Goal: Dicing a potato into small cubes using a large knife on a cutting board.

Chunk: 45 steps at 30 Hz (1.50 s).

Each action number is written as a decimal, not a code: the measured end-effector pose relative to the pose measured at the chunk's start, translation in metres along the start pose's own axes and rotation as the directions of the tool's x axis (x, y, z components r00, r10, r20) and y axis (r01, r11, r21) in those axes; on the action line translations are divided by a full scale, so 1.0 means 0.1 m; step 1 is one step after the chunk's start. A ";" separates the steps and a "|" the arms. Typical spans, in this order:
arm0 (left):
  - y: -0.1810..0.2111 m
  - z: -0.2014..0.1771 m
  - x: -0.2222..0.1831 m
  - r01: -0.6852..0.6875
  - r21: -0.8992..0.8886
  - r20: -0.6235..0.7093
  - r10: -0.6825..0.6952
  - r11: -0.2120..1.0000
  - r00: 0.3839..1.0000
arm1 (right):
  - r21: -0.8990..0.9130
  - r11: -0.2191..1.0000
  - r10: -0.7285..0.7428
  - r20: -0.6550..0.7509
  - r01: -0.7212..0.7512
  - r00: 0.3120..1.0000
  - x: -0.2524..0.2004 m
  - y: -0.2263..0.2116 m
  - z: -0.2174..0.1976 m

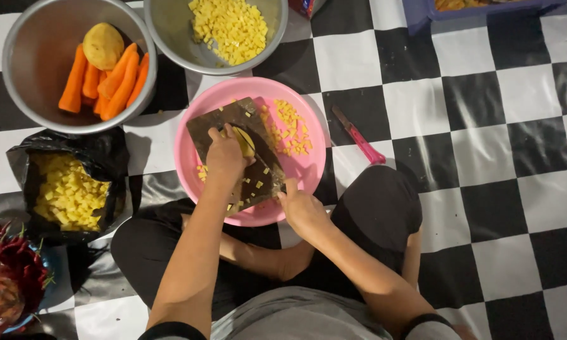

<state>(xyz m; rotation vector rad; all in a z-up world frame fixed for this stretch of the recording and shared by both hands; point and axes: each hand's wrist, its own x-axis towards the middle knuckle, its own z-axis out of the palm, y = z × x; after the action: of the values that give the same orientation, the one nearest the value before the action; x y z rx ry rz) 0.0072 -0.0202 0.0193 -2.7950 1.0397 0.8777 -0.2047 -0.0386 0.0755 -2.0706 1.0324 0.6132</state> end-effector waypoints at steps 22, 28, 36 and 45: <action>-0.02 -0.08 -0.03 -0.018 -0.030 0.005 0.018 0.999 1.000 | 0.035 0.999 0.035 0.046 -0.036 0.998 0.14 0.04 -0.02; -0.02 -0.06 -0.01 -0.021 0.003 0.015 0.021 1.000 1.000 | 0.081 0.995 0.051 0.066 -0.057 0.996 0.05 0.13 0.02; -0.03 0.04 0.09 0.005 0.009 0.049 -0.006 1.000 0.999 | 0.087 0.996 0.023 0.066 -0.029 0.998 0.02 -0.05 -0.06; -0.03 -0.07 0.05 -0.018 0.014 0.084 0.017 1.000 0.996 | 0.037 0.999 0.031 0.106 -0.035 0.994 0.26 -0.17 -0.10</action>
<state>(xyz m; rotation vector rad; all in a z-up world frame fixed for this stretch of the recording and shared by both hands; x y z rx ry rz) 0.0153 -0.0226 0.0225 -2.7149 1.0560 0.9758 -0.1749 -0.0515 0.0705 -1.9693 1.0118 0.7068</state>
